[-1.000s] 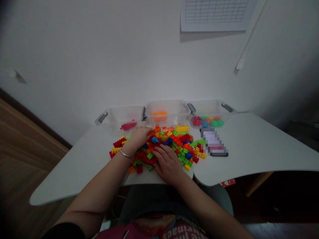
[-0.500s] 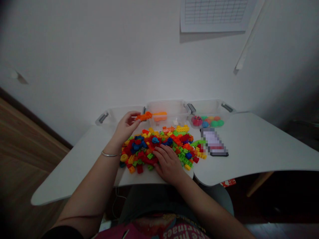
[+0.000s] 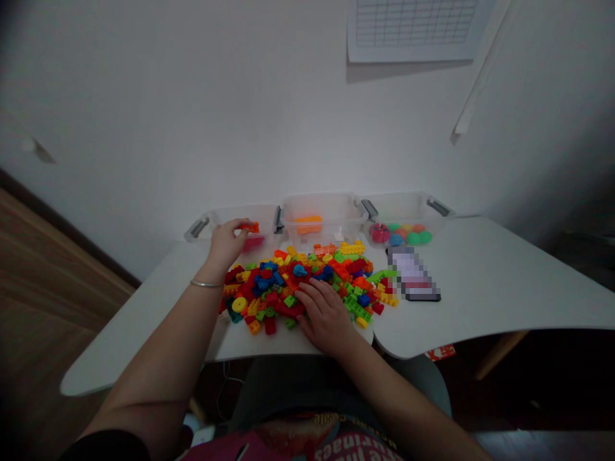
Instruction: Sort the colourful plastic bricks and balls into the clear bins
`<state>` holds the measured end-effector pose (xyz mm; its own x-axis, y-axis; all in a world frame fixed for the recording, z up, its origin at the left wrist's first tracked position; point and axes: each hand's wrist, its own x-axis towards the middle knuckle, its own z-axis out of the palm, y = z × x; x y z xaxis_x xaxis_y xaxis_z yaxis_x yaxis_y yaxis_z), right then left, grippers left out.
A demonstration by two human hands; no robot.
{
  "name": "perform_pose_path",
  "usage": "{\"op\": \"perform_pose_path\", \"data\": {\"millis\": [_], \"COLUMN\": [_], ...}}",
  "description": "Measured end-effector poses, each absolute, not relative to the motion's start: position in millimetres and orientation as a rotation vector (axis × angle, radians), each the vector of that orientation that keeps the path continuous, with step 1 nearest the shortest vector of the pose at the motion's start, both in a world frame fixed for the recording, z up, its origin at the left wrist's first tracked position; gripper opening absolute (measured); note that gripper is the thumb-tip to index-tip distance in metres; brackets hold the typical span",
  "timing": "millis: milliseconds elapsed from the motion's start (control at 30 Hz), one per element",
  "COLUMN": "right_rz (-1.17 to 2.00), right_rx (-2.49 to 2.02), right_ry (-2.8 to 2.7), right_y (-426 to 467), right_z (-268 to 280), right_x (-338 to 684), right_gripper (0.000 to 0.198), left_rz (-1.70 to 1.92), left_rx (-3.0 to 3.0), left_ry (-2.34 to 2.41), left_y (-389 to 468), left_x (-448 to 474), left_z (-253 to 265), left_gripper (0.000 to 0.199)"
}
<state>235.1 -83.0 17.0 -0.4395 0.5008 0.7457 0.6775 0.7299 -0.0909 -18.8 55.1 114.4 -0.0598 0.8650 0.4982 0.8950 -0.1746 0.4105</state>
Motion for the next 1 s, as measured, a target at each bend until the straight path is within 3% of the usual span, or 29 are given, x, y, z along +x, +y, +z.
{"op": "perform_pose_path", "data": {"millis": [233, 333, 467, 633, 700, 1000], "right_rz": [-0.310, -0.317, -0.319, -0.294, -0.292, -0.307], "right_rx": [-0.880, -0.879, -0.881, -0.892, -0.892, -0.889], "right_ry": [-2.114, -2.117, -2.129, -2.135, -2.128, -2.129], "right_y": [-82.2, -82.2, -82.5, -82.8, -82.6, -84.4], "right_z": [17.6, 17.8, 17.4, 15.5, 14.7, 17.5], "right_x": [233.8, 234.2, 235.3, 235.6, 235.7, 234.9], "right_gripper": [0.039, 0.039, 0.039, 0.041, 0.041, 0.040], "left_rz": [-0.612, -0.582, -0.778, -1.404, -1.429, -0.360], "left_rx": [-2.097, -2.085, -2.161, -2.220, -2.184, -2.094], "left_ry": [-2.021, -2.025, -2.014, -1.780, -1.719, -2.034], "left_y": [54.8, 54.9, 53.5, 36.3, 21.2, -58.4], "left_x": [-12.6, -12.2, -15.0, -22.9, -23.9, -13.6], "left_z": [111.9, 112.0, 112.1, 115.5, 118.1, 106.6], "left_gripper": [0.042, 0.043, 0.038, 0.036, 0.034, 0.032]}}
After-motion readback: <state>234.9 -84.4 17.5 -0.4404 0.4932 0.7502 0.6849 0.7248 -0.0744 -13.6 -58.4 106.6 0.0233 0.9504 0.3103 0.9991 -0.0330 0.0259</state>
